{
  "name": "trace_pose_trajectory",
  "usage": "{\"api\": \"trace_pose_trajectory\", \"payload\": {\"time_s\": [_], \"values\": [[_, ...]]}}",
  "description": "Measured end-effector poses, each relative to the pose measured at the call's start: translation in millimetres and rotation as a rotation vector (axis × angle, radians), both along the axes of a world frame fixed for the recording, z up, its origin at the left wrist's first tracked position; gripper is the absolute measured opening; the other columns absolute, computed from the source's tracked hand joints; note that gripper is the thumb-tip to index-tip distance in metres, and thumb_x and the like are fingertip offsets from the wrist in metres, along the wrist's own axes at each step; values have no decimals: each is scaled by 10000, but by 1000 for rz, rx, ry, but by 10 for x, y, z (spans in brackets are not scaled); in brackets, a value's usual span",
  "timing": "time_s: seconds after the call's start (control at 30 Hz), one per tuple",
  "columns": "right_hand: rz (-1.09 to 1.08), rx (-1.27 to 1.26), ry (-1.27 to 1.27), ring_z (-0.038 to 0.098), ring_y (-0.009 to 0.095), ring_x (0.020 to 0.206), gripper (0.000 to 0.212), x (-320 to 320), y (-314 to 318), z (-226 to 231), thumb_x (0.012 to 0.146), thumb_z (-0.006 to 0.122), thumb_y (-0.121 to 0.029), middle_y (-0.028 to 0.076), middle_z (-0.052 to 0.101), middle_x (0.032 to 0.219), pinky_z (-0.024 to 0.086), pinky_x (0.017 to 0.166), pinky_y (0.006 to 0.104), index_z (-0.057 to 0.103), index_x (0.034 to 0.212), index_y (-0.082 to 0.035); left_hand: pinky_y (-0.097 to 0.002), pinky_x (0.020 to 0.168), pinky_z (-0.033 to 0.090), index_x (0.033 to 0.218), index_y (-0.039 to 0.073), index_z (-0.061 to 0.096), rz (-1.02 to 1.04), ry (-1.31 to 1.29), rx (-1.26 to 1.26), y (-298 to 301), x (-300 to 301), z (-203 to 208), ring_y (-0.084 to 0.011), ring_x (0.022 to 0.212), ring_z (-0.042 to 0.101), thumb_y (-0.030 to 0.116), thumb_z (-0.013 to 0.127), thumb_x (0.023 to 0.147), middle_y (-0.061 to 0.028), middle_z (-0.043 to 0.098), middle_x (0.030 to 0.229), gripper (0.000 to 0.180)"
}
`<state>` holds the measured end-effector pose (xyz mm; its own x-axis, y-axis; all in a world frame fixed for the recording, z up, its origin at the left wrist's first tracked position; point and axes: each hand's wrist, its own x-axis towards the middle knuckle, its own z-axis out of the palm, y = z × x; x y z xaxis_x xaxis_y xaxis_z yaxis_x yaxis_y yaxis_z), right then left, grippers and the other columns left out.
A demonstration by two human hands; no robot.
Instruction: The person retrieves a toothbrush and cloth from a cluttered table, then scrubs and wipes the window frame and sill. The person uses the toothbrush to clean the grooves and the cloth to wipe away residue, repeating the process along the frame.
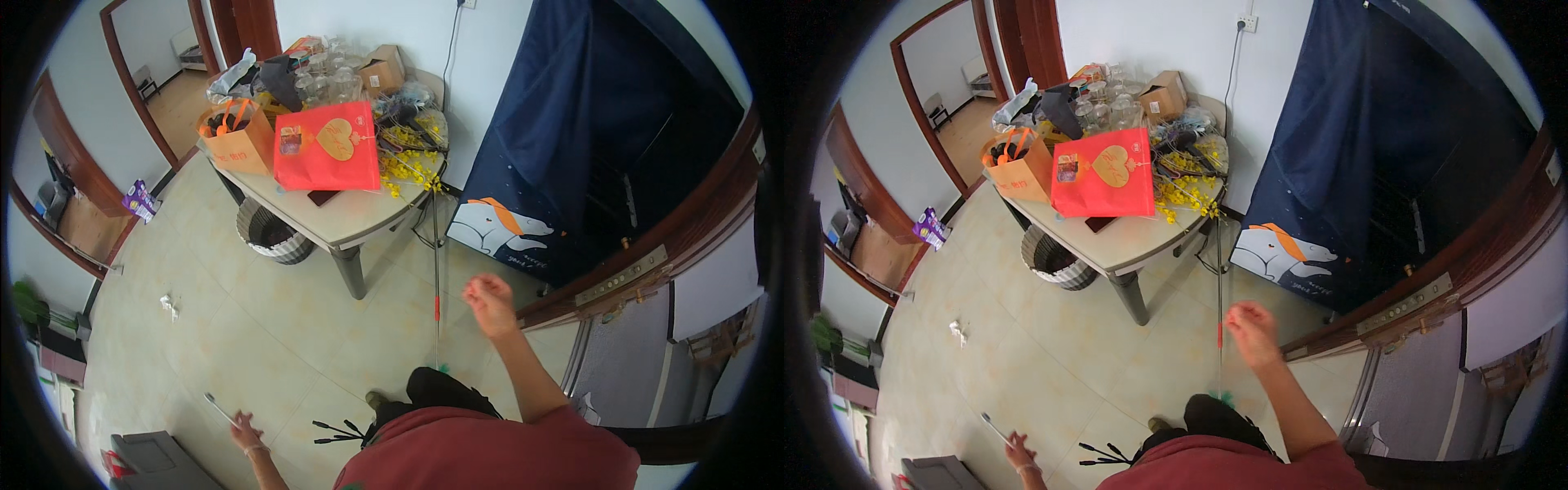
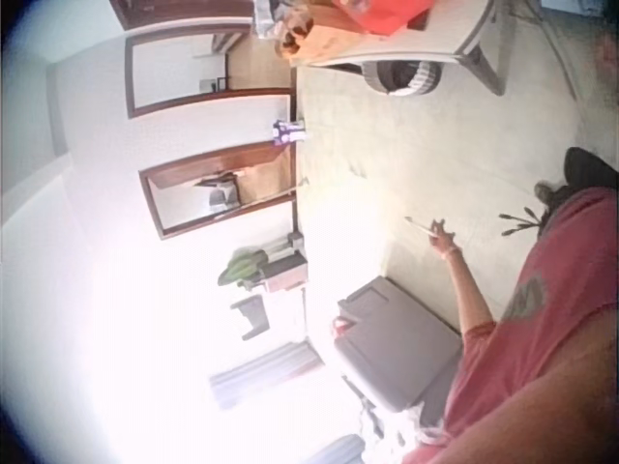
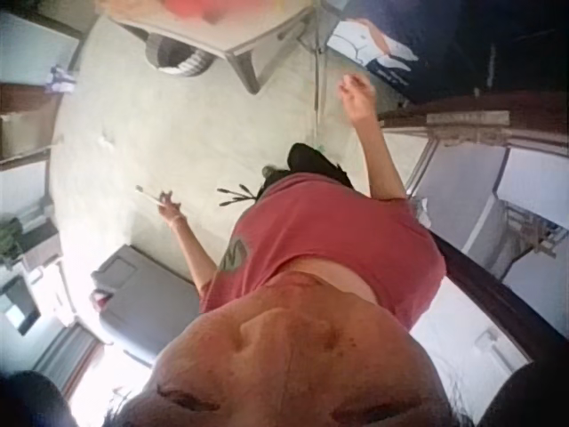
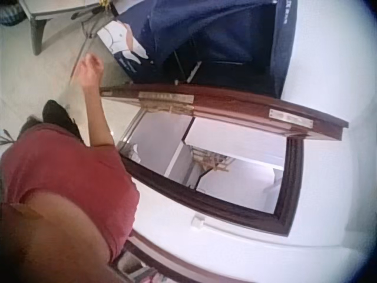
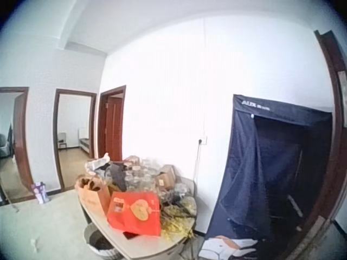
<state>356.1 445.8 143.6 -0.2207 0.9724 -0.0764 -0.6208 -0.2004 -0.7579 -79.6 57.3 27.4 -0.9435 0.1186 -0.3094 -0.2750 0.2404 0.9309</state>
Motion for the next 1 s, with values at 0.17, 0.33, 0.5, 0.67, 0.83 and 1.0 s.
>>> {"api": "trace_pose_trajectory", "payload": {"time_s": [0.17,0.33,0.5,0.67,0.83,1.0], "values": [[-222,-12,-54,569,156,756,71,354,219,83,850,581,14,56,585,831,504,691,285,574,892,-42,-192,332,374,1090,14,568,-228,82,178,1308,-281,225,-60,385,468,139,579,851,-117,663,831,269],[-256,-38,29,564,153,742,60,-7,818,-25,849,585,11,54,580,792,505,691,285,576,864,-46,-179,375,396,1107,-33,563,-473,153,227,2540,-300,811,-66,450,507,102,578,862,-99,667,843,280],[-239,-88,43,556,155,732,49,-421,1775,-319,853,584,4,51,579,794,500,683,295,571,861,-42,-181,495,442,1068,12,619,-686,327,173,3882,-310,1301,-70,605,555,70,585,856,-60,666,865,222],[-149,-141,68,550,149,749,43,-881,3033,-509,855,595,-17,49,564,795,486,696,293,563,860,-46,-245,589,466,979,22,650,-919,656,23,5399,-279,1539,-119,666,588,11,626,817,-69,655,826,164],[-137,-146,69,533,143,751,41,-1078,4047,-363,858,595,-30,43,556,796,466,703,285,565,879,-48,-305,633,496,964,49,653,-1223,1001,85,7245,-156,1978,-246,727,626,-35,651,724,-118,637,821,255],[-206,-214,7,516,139,749,51,-1021,4507,-502,859,597,-37,43,541,798,451,688,286,558,890,-43,-344,627,512,1075,93,610,-1440,1239,126,8367,15,1802,-252,785,626,1,653,676,-83,642,862,412]]}}
